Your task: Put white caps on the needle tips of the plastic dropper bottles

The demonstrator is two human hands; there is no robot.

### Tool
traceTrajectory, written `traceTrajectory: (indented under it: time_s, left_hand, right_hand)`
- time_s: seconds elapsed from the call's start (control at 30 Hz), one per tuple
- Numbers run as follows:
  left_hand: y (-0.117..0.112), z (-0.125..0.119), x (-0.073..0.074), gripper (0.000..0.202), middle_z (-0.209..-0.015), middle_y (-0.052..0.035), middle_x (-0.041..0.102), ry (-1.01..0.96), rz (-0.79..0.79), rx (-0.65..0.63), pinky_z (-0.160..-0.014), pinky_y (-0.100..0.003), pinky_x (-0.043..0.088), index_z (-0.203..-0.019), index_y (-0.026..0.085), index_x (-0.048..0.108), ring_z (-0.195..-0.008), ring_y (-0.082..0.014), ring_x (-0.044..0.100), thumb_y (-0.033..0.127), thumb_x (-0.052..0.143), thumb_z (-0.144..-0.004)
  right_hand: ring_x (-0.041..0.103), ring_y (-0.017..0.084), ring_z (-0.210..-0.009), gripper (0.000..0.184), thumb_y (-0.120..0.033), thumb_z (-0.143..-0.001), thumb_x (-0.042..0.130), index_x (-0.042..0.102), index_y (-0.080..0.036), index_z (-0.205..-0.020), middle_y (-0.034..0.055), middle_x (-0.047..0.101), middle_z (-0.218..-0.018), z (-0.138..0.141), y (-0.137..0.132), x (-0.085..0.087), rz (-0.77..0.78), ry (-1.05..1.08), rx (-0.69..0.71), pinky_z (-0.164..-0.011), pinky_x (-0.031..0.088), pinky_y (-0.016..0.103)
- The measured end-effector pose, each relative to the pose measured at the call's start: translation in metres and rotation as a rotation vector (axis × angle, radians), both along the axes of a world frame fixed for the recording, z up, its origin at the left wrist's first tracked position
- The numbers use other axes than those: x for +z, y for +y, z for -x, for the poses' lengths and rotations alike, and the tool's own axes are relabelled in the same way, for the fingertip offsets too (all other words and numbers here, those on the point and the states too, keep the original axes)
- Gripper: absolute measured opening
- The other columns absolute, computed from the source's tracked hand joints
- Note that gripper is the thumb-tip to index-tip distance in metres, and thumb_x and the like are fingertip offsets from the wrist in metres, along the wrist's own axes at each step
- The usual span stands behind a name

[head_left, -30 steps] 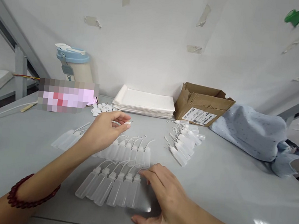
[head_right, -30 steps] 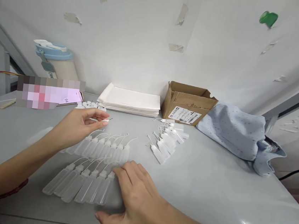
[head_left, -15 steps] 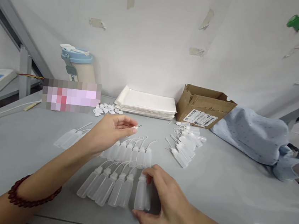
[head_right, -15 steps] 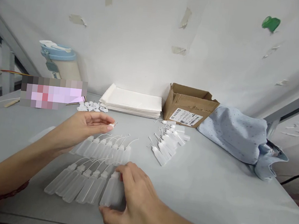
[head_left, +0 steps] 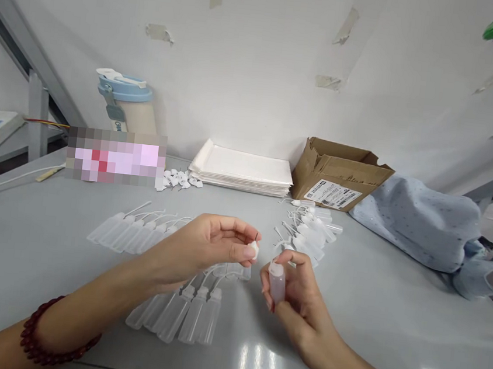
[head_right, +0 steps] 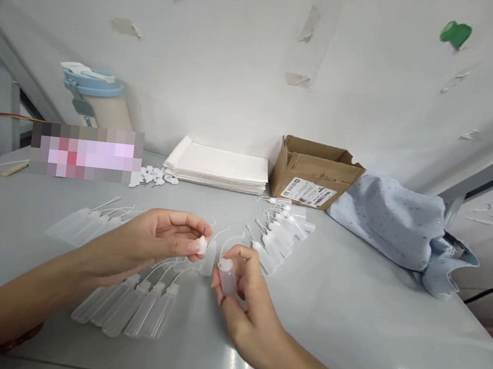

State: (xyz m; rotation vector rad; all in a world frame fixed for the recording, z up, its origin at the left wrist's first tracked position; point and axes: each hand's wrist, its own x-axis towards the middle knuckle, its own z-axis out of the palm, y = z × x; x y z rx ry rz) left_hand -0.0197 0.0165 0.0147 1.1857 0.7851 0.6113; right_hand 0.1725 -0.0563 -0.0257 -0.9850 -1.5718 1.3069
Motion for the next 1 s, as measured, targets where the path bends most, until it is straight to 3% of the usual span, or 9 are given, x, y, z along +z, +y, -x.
traceTrajectory:
  time_s: [0.13, 0.27, 0.37, 0.47, 0.77, 1.0]
  left_hand:
    - [-0.005, -0.005, -0.005, 0.024, -0.09, -0.0019, 0.068, -0.019, -0.026, -0.045, -0.088, -0.032, 0.047, -0.097, 0.019, 0.065, -0.089, -0.0172, 0.065, 0.03, 0.068, -0.076]
    - [-0.008, -0.006, -0.004, 0.023, -0.09, -0.0014, 0.067, 0.051, -0.088, -0.047, -0.084, -0.031, 0.046, -0.096, 0.021, 0.064, -0.09, -0.0171, 0.062, 0.035, 0.065, -0.078]
    - [-0.008, -0.008, -0.001, 0.023, -0.095, -0.0019, 0.065, 0.155, -0.121, -0.028, -0.082, -0.031, 0.045, -0.095, 0.021, 0.065, -0.092, -0.0172, 0.059, 0.036, 0.064, -0.079]
    - [-0.008, -0.011, -0.004, 0.023, -0.093, -0.0028, 0.065, 0.177, -0.078, -0.014, -0.084, -0.031, 0.044, -0.096, 0.019, 0.065, -0.093, -0.0174, 0.059, 0.034, 0.064, -0.078]
    - [-0.013, -0.02, -0.016, 0.018, -0.086, -0.0012, 0.067, -0.028, -0.023, -0.011, -0.086, -0.03, 0.044, -0.091, 0.018, 0.063, -0.088, -0.0152, 0.062, 0.028, 0.067, -0.076]
    - [-0.016, -0.02, -0.015, 0.012, -0.083, -0.001, 0.065, -0.093, -0.073, -0.116, -0.077, -0.029, 0.047, -0.087, 0.017, 0.063, -0.078, -0.014, 0.061, 0.021, 0.065, -0.076]
  right_hand:
    - [0.039, 0.012, -0.068, 0.037, -0.007, -0.072, 0.045, 0.035, -0.028, -0.101, -0.0031, 0.044, -0.08, -0.003, 0.004, 0.003, 0.092, 0.105, -0.02, -0.057, 0.03, 0.024]
    - [0.032, 0.011, -0.06, 0.014, -0.03, -0.088, 0.045, 0.038, -0.026, -0.099, -0.005, 0.039, -0.069, -0.005, 0.005, 0.003, 0.147, 0.146, -0.06, -0.055, 0.027, 0.024]
    - [0.026, 0.01, -0.055, 0.019, -0.041, -0.09, 0.046, 0.039, -0.025, -0.096, -0.0072, 0.033, -0.061, -0.006, 0.007, 0.002, 0.205, 0.191, -0.068, -0.049, 0.022, 0.022]
    - [0.024, 0.008, -0.052, 0.02, -0.041, -0.089, 0.049, 0.042, -0.023, -0.089, -0.0072, 0.034, -0.061, -0.008, 0.009, 0.003, 0.291, 0.26, -0.034, -0.047, 0.019, 0.021]
    - [0.023, 0.005, -0.045, 0.018, -0.031, -0.077, 0.056, 0.046, -0.018, -0.074, -0.0068, 0.037, -0.052, -0.007, 0.012, 0.006, 0.499, 0.343, 0.141, -0.041, 0.016, 0.019]
    - [0.025, 0.005, -0.046, 0.011, -0.023, -0.073, 0.054, 0.052, -0.016, -0.081, -0.0058, 0.036, -0.058, -0.006, 0.012, 0.005, 0.547, 0.351, 0.177, -0.041, 0.016, 0.019]
